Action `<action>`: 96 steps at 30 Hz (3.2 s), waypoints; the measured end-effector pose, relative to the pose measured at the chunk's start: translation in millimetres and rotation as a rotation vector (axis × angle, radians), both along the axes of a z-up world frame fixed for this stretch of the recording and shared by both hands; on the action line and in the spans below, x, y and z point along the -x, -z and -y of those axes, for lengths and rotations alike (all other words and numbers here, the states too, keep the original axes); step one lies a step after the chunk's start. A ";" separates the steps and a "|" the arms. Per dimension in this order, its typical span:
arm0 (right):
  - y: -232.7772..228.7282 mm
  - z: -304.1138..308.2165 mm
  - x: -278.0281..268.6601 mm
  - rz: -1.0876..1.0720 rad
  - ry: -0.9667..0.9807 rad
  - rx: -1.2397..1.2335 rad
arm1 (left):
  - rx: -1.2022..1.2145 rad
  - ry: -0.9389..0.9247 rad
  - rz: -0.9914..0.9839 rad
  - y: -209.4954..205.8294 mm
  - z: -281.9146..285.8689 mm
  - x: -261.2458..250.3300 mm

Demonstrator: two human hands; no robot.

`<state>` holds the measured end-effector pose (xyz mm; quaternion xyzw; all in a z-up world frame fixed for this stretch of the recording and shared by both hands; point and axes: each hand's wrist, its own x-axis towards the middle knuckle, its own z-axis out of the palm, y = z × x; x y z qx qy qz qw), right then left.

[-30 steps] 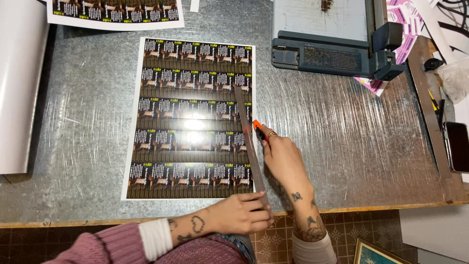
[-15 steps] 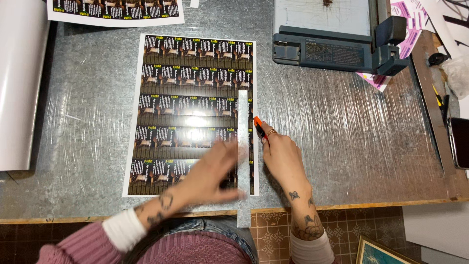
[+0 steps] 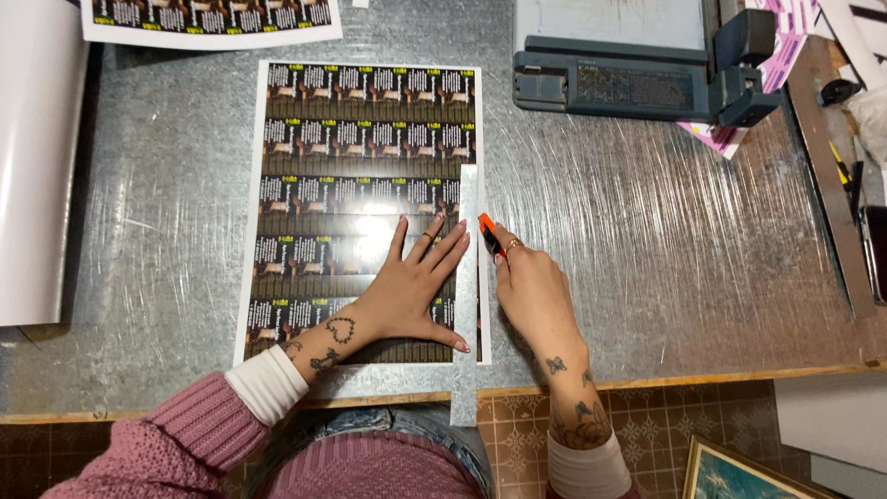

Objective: The person uses a metal ruler and an orange utility knife to cut a large sheet of printed paper into smaller rectangular sections. They align the ruler along the printed grid lines and slice through the paper repeatedly to separate the individual items.

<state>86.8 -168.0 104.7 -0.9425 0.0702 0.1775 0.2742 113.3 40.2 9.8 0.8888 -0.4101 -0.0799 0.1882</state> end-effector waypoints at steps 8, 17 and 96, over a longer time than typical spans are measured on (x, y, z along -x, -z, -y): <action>4.9 4.3 0.4 0.003 -0.003 -0.026 | -0.040 0.013 -0.031 -3.0 3.2 4.3; 11.2 5.7 2.0 0.017 -0.007 -0.036 | -0.045 -0.001 0.006 -1.5 4.5 6.6; 57.5 20.1 12.9 0.088 0.012 -0.122 | -0.184 -0.010 -0.081 1.3 13.8 -22.3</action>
